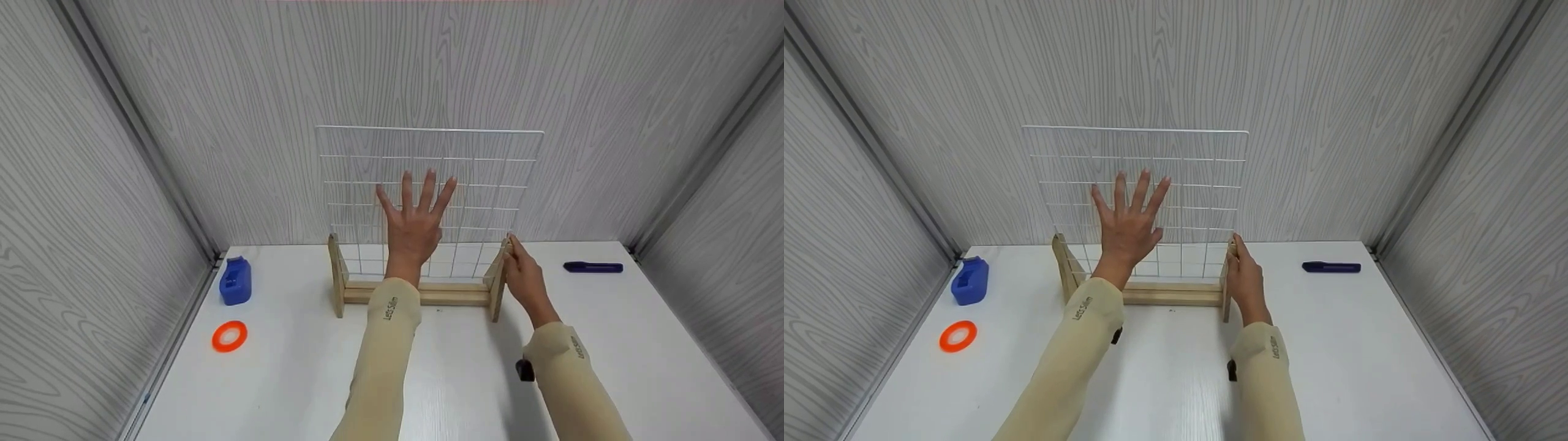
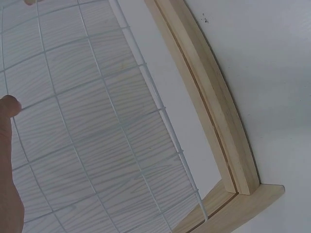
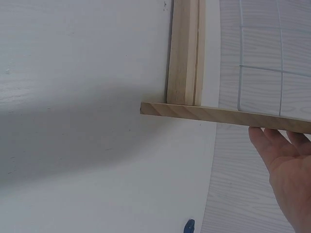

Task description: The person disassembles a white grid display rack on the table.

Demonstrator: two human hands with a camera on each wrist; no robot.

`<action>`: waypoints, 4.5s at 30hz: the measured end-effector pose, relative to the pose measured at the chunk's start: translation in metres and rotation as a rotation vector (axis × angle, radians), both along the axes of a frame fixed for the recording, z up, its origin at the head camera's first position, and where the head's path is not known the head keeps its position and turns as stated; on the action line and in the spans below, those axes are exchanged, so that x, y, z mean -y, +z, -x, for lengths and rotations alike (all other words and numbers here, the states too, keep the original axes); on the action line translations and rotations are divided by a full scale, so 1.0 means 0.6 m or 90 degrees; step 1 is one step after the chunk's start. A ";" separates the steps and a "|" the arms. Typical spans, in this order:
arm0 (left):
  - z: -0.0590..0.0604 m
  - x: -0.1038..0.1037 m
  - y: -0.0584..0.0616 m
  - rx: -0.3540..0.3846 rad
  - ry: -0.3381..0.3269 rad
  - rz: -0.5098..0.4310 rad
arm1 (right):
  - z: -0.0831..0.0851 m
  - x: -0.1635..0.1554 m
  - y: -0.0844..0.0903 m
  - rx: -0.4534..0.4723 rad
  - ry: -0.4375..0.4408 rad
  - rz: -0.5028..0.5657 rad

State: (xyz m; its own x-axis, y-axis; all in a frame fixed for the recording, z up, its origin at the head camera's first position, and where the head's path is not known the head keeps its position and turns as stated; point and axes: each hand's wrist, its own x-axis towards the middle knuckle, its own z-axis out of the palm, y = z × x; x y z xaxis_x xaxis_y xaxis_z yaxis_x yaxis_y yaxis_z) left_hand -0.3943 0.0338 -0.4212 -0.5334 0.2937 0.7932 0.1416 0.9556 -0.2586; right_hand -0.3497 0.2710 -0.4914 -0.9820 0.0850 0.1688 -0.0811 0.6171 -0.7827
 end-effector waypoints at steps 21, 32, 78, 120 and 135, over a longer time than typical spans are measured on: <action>-0.001 0.005 0.017 -0.002 -0.012 -0.011 | -0.003 -0.002 -0.005 0.011 0.007 0.001; -0.003 0.004 0.028 0.020 -0.006 0.000 | -0.003 -0.003 -0.008 0.000 -0.006 -0.006; -0.002 0.006 0.067 -0.010 -0.020 -0.019 | -0.004 0.000 -0.012 0.020 0.013 0.043; -0.003 0.009 0.084 -0.014 -0.014 -0.020 | -0.008 -0.005 -0.021 0.033 0.028 0.076; -0.002 0.011 0.089 -0.028 -0.016 -0.016 | -0.002 -0.004 -0.025 0.028 0.025 0.069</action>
